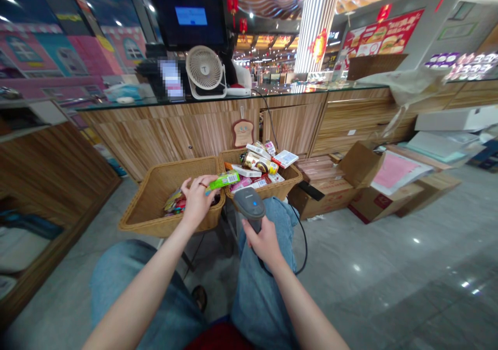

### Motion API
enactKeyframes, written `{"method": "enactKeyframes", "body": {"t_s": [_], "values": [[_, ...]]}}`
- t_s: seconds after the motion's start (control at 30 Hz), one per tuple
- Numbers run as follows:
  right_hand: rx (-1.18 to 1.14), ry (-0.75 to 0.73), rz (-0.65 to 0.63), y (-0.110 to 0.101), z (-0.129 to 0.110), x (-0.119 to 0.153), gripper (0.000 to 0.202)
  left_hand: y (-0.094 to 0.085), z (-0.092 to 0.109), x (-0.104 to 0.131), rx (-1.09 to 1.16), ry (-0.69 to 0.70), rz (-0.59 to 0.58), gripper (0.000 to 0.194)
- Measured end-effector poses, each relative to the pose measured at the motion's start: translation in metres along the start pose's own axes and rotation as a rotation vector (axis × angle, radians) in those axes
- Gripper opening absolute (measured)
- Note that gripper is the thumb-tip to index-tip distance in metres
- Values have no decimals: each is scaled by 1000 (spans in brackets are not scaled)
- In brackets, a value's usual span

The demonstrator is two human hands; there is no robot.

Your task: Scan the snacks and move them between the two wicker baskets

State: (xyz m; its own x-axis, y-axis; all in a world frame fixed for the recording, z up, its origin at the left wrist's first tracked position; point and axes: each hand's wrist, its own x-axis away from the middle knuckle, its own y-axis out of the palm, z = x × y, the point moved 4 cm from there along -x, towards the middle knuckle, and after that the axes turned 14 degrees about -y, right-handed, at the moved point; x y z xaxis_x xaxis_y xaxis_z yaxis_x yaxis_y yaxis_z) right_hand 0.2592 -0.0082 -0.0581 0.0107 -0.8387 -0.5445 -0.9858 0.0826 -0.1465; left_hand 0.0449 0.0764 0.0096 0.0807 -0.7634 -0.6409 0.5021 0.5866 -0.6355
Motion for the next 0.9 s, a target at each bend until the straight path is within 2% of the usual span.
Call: {"method": "enactKeyframes", "body": {"t_s": [0.43,0.5,0.57,0.67,0.73,0.8,0.9], "values": [[3,-18,10,0,2,0,34,-2,2,0,28,-36,-8,20],[-1,-19,12,1,2,0,35,-2,-3,-3,51,-106,7,21],[-7,-18,12,1,2,0,35,-3,-11,-6,87,-236,36,26],[-13,-14,12,1,2,1,35,-8,-26,-10,139,-456,133,41],[-15,-12,14,1,2,1,36,-11,-31,-10,143,-529,190,51],[-17,-11,17,0,1,1,36,-11,-31,-10,118,-520,195,55],[-18,-9,21,0,0,0,38,-8,-24,-9,60,-425,147,55]]}}
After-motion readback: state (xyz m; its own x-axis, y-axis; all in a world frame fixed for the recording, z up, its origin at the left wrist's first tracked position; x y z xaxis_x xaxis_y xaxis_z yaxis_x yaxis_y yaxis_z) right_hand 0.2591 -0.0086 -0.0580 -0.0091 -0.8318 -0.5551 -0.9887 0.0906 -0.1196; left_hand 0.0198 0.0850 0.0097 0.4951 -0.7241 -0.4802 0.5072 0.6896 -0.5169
